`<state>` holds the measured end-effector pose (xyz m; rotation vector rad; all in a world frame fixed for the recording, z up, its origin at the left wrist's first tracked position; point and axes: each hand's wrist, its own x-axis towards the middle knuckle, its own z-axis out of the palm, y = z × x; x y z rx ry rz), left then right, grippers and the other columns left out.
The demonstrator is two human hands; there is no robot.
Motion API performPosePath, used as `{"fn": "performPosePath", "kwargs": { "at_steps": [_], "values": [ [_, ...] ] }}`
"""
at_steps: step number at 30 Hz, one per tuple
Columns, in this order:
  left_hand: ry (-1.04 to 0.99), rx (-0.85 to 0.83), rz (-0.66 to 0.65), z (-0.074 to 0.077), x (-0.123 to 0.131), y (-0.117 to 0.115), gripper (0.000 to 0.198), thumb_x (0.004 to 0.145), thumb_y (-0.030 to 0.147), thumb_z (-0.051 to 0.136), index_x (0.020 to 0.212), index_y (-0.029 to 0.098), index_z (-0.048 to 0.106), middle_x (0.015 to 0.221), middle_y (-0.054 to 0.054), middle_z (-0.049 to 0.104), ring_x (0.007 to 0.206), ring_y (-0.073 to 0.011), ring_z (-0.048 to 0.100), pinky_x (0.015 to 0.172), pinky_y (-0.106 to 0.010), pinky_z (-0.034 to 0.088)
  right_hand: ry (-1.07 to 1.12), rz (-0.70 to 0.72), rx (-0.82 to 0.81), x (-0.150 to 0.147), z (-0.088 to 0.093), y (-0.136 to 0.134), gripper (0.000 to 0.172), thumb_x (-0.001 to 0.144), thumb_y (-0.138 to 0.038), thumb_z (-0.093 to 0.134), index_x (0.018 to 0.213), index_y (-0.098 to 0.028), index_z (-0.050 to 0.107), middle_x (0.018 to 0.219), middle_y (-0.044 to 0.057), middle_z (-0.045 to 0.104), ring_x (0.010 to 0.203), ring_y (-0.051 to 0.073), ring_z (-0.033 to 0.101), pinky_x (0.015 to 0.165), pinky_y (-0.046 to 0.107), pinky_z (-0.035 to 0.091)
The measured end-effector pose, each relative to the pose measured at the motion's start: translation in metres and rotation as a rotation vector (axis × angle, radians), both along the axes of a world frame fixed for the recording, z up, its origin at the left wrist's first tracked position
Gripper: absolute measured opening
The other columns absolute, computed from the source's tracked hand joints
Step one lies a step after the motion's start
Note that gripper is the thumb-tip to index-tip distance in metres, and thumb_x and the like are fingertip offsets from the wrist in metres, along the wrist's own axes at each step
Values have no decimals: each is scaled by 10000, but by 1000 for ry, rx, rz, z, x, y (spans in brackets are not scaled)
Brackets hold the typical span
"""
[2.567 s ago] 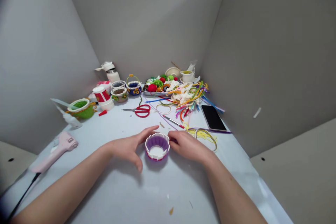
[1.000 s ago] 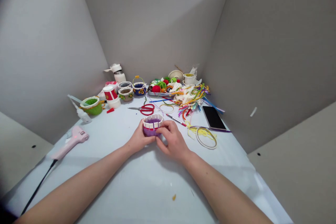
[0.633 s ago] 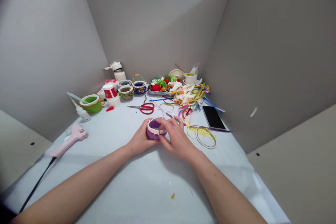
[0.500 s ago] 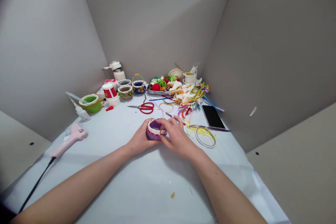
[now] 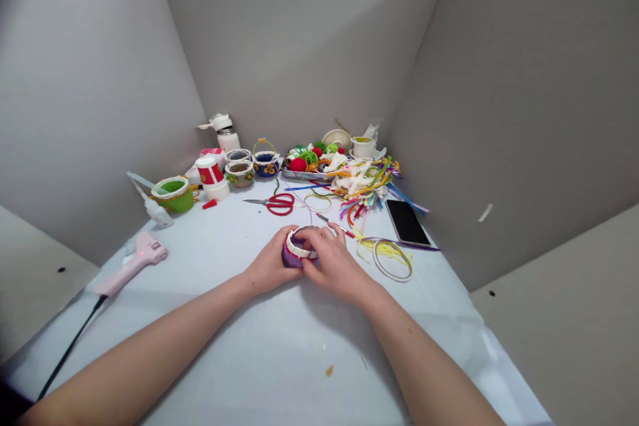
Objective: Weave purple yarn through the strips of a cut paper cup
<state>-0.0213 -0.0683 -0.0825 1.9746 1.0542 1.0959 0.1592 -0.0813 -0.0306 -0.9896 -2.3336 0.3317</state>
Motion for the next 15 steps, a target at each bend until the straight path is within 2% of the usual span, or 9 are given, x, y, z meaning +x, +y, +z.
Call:
{"fn": "performPosePath", "kwargs": {
  "at_steps": [3,8,15],
  "values": [
    [10,0,-10,1,0,0,755,592,222,754,1268,188,419,1252,-105,494,1156,-248,476,1017,-380,368,-22,10,-20,-2,-2,0,403,754,-130,533,1140,-237,485,953,31,621,936,197,568,1078,550,166],
    [2,-1,2,3,1,-1,691,606,217,735,1237,180,454,1222,-109,512,1127,-253,489,993,-394,383,60,-47,16,-8,-2,0,411,736,-130,543,1126,-239,480,859,4,609,892,194,559,1069,517,206],
    [-10,10,-5,7,2,-3,668,615,177,709,1231,188,451,1221,-108,515,1133,-253,484,1004,-400,371,93,-90,21,-18,-12,0,414,705,-102,519,1094,-231,456,797,-11,599,877,199,577,1058,507,214]
  ]
}}
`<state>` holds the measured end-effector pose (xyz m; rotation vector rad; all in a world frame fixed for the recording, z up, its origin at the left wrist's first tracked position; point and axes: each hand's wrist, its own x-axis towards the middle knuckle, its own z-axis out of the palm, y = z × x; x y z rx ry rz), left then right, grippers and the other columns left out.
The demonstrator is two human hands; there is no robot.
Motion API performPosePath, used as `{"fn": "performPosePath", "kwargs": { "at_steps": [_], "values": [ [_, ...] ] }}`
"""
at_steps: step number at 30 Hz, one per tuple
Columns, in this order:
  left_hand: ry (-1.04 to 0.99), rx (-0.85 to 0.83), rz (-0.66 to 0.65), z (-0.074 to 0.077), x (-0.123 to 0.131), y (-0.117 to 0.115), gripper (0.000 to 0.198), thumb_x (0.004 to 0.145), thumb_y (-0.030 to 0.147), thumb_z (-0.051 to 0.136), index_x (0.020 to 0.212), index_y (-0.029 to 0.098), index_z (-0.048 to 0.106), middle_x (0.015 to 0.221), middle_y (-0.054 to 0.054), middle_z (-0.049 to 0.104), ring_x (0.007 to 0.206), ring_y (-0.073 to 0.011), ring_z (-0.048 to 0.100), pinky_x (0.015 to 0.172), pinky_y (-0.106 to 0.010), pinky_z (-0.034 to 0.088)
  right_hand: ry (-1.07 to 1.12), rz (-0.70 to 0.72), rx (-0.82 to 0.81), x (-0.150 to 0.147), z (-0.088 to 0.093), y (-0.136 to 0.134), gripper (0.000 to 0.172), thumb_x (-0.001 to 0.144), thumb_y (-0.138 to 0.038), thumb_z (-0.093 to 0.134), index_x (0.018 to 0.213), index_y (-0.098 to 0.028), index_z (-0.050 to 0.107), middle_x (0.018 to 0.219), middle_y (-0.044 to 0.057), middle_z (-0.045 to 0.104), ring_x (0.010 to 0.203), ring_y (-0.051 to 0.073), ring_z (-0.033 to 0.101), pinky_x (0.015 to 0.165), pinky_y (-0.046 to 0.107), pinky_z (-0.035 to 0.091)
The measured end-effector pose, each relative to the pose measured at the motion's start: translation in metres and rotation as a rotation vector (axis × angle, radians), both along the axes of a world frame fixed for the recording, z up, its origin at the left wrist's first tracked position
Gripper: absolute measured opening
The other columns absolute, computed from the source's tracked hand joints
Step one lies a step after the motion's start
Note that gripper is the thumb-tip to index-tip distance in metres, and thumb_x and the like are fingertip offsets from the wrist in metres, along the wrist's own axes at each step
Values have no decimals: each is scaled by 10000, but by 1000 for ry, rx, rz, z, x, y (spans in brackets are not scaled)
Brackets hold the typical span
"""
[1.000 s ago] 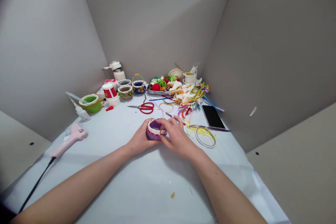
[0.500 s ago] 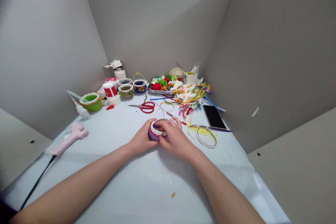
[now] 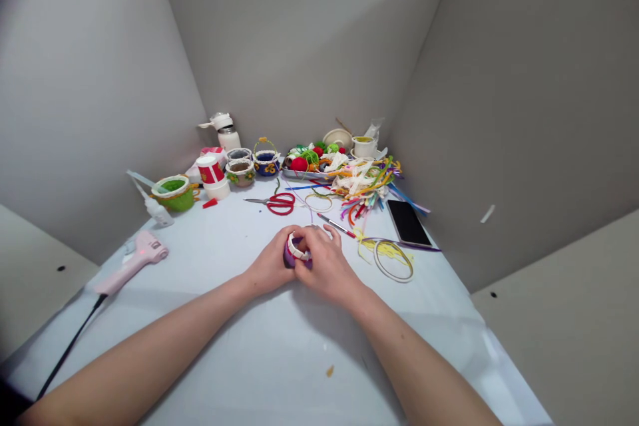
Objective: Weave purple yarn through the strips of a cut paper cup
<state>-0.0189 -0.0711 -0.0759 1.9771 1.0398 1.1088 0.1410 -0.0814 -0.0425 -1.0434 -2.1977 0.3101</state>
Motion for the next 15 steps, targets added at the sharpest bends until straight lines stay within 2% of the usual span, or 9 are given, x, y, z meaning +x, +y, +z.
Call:
{"fn": "performPosePath", "kwargs": {
  "at_steps": [5,9,15],
  "values": [
    [10,-25,17,-2,-1,0,702,606,223,731,1245,191,441,1225,-110,511,1124,-265,486,988,-413,380,103,-85,-40,-4,1,-2,604,723,-159,553,1282,-209,331,810,14,653,986,257,576,1025,524,240],
    [44,-8,52,-3,0,-1,707,618,253,730,1254,203,426,1227,-105,509,1122,-266,485,971,-412,394,155,-160,-43,-11,0,-4,566,756,-159,525,1283,-205,325,776,-5,659,983,235,590,1022,496,252],
    [56,34,39,-4,0,-1,704,641,213,698,1279,200,401,1253,-117,500,1138,-264,483,980,-407,393,113,-178,-58,-16,-2,-5,618,732,-174,548,1312,-192,336,733,-11,644,911,233,612,1015,504,263]
  ]
}}
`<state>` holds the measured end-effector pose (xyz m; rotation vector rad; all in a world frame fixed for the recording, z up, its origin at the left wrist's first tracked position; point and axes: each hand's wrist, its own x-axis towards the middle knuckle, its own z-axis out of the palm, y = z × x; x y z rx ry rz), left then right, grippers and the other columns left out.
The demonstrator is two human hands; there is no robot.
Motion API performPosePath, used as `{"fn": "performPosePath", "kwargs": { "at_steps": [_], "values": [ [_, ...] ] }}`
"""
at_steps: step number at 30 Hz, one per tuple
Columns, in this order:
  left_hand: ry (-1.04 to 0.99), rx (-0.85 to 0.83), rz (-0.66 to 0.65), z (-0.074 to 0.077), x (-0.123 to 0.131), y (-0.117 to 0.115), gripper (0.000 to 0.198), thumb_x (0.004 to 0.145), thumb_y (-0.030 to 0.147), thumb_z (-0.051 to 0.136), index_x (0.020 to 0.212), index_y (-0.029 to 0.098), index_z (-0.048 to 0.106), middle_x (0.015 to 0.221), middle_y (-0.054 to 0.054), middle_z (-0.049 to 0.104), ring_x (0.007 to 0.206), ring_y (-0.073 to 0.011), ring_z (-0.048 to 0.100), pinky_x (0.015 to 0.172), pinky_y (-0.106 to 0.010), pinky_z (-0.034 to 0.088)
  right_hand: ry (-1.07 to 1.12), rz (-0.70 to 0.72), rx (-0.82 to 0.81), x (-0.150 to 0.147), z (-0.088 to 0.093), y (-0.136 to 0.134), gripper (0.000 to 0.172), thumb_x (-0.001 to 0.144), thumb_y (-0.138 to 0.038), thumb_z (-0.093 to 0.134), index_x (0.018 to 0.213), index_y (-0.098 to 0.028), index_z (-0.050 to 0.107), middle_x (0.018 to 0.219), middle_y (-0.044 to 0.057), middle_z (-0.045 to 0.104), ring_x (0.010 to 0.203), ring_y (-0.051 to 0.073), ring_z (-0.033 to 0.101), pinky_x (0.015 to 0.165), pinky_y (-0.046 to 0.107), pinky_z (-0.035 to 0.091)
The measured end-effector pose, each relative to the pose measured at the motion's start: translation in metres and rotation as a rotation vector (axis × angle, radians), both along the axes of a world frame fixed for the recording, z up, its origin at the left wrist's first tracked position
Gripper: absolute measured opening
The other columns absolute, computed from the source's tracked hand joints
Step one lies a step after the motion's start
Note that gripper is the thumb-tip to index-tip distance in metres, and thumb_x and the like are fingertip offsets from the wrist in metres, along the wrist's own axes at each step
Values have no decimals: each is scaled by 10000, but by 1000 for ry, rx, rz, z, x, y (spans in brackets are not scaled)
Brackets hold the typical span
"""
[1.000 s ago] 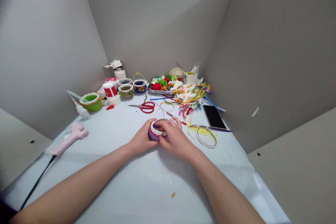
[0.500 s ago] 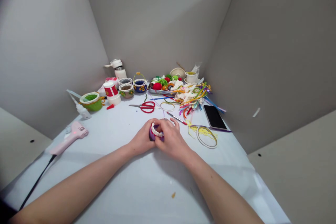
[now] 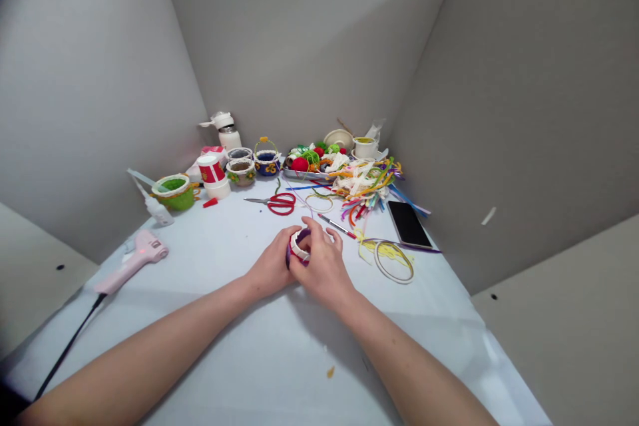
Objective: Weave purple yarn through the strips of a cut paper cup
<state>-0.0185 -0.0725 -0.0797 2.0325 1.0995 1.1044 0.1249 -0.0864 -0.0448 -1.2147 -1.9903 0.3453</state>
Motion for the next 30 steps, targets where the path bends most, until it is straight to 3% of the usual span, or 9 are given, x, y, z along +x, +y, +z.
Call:
{"fn": "performPosePath", "kwargs": {
  "at_steps": [6,12,19,24,30],
  "values": [
    [50,33,7,-4,1,1,785,597,191,725,1298,223,373,1271,-101,480,1178,-270,454,1008,-429,377,98,-84,19,-1,7,1,581,762,-236,554,1299,-205,333,681,-41,623,837,218,615,986,485,295],
    [112,115,0,-5,1,-1,742,662,160,660,1323,212,327,1267,-119,468,1164,-251,462,985,-405,404,48,-101,-14,-8,5,-1,614,757,-221,561,1328,-187,337,632,-42,563,714,206,590,958,488,339],
    [-46,-76,72,-3,0,2,803,584,294,782,1283,199,398,1264,-111,499,1154,-276,486,991,-434,386,175,54,-71,25,19,8,584,785,-202,548,1309,-199,290,800,-2,659,852,204,617,957,454,374],
    [-115,-156,20,4,-1,4,793,588,308,792,1268,197,400,1243,-98,537,1115,-259,524,959,-398,412,91,188,-125,47,20,19,514,810,-179,525,1287,-216,340,951,38,675,1016,222,593,963,443,374],
    [-89,-150,0,4,-2,3,773,593,287,784,1261,193,406,1228,-91,544,1100,-249,530,948,-385,416,-66,219,-95,47,21,17,541,766,-143,544,1275,-229,382,887,13,673,1101,250,542,1042,512,259]
  ]
}}
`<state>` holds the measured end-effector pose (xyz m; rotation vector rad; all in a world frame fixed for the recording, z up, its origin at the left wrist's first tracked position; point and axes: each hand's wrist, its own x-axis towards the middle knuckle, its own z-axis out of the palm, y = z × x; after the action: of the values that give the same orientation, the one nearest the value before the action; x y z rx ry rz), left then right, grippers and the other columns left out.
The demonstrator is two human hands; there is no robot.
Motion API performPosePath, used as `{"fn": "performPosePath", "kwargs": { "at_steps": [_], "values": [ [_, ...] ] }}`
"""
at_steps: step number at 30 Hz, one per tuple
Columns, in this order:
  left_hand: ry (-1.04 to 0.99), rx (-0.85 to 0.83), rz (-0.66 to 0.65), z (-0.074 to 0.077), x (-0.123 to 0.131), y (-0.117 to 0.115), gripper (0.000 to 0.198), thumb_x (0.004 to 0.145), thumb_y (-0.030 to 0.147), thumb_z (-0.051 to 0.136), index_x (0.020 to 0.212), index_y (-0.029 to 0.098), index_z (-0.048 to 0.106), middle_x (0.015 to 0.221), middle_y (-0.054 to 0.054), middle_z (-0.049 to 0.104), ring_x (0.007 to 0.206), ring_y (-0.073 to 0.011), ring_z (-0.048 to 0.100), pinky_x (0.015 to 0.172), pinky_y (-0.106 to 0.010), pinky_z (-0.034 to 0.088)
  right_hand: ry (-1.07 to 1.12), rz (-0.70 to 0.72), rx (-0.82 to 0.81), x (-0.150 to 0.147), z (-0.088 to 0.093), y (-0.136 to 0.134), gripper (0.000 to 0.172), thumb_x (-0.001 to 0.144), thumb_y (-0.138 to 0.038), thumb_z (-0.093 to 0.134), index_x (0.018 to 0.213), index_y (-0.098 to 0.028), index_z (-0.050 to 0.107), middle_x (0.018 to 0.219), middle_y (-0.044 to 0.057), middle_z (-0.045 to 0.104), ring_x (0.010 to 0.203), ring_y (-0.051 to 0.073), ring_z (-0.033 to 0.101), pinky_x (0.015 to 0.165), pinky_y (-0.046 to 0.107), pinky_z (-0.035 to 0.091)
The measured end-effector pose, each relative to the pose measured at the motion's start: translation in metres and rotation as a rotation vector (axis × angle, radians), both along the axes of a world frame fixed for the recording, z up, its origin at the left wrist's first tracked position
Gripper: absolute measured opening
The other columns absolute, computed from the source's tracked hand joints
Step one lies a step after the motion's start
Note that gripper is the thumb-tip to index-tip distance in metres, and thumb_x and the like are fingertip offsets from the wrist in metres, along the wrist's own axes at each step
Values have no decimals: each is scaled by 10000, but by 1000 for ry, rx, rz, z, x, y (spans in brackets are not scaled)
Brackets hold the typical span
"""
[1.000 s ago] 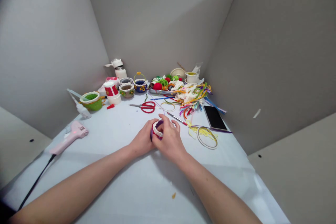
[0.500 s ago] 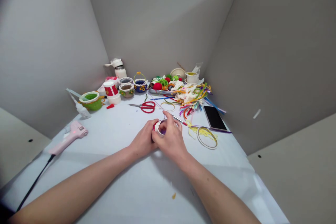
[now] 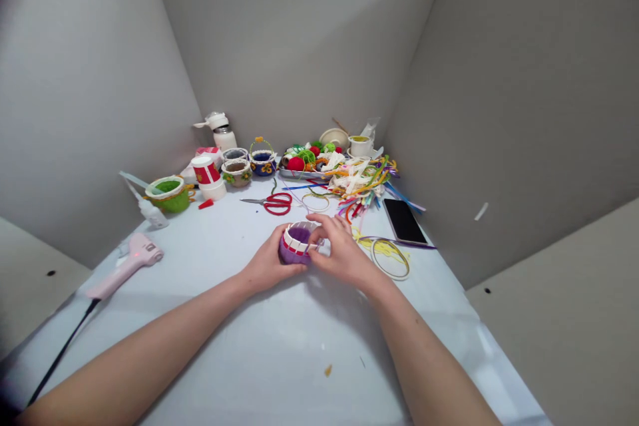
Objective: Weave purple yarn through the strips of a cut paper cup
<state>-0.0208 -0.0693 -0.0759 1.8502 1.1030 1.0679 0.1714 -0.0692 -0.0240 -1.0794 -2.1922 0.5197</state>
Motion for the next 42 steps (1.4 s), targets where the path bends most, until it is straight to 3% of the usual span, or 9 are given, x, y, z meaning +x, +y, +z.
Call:
{"fn": "performPosePath", "kwargs": {
  "at_steps": [7,12,16,19,23,27,37,40,42],
  "values": [
    [31,20,-24,-1,0,1,753,601,259,766,1264,197,417,1237,-91,531,1108,-246,517,962,-385,401,-112,53,28,0,-4,-1,561,725,-102,531,1253,-241,401,877,-8,669,1041,221,565,1109,539,107],
    [14,2,-24,1,1,0,722,611,251,754,1250,196,421,1211,-84,544,1071,-236,532,922,-365,424,-63,1,39,-4,-1,-1,517,751,-142,548,1236,-240,401,899,1,674,1095,229,534,1083,514,179],
    [2,0,-20,1,3,0,702,622,230,732,1252,192,422,1220,-87,540,1089,-237,524,948,-371,411,-60,8,75,-11,-7,-2,473,744,-128,539,1190,-240,427,883,-6,673,1015,213,568,1091,509,150],
    [-8,10,-25,0,3,0,698,618,213,726,1249,191,430,1233,-92,533,1107,-240,515,969,-376,398,-74,34,71,-13,-9,-3,494,732,-128,545,1198,-241,426,857,-14,659,955,201,582,1091,497,157],
    [-3,-10,-11,0,3,0,742,605,241,748,1267,196,418,1244,-95,526,1120,-248,510,974,-388,394,-5,-18,71,-12,-7,-3,515,730,-140,557,1212,-228,402,900,4,655,1063,224,541,1076,493,189],
    [3,-13,0,-1,3,0,732,619,261,744,1271,191,418,1253,-102,519,1127,-249,507,981,-396,392,42,-65,44,-18,-9,-4,543,723,-138,550,1235,-217,384,852,3,648,1045,231,544,1059,493,222],
    [11,39,3,-1,4,0,717,610,221,731,1265,190,439,1251,-111,513,1136,-256,499,993,-402,388,31,-105,50,-32,-17,-8,524,727,-142,532,1227,-214,394,787,-9,637,1009,229,567,1068,492,204],
    [11,36,2,-2,3,0,729,607,222,734,1271,189,435,1251,-114,517,1140,-259,497,989,-398,390,16,-74,60,-30,-15,-7,533,723,-134,543,1227,-213,392,777,-20,628,944,209,585,1079,488,191],
    [18,15,14,-2,3,0,750,602,242,748,1275,192,424,1263,-112,513,1146,-259,496,991,-399,388,37,-80,51,-22,-10,-5,557,731,-154,563,1252,-212,372,822,-6,643,1005,224,570,1073,498,204]
  ]
}}
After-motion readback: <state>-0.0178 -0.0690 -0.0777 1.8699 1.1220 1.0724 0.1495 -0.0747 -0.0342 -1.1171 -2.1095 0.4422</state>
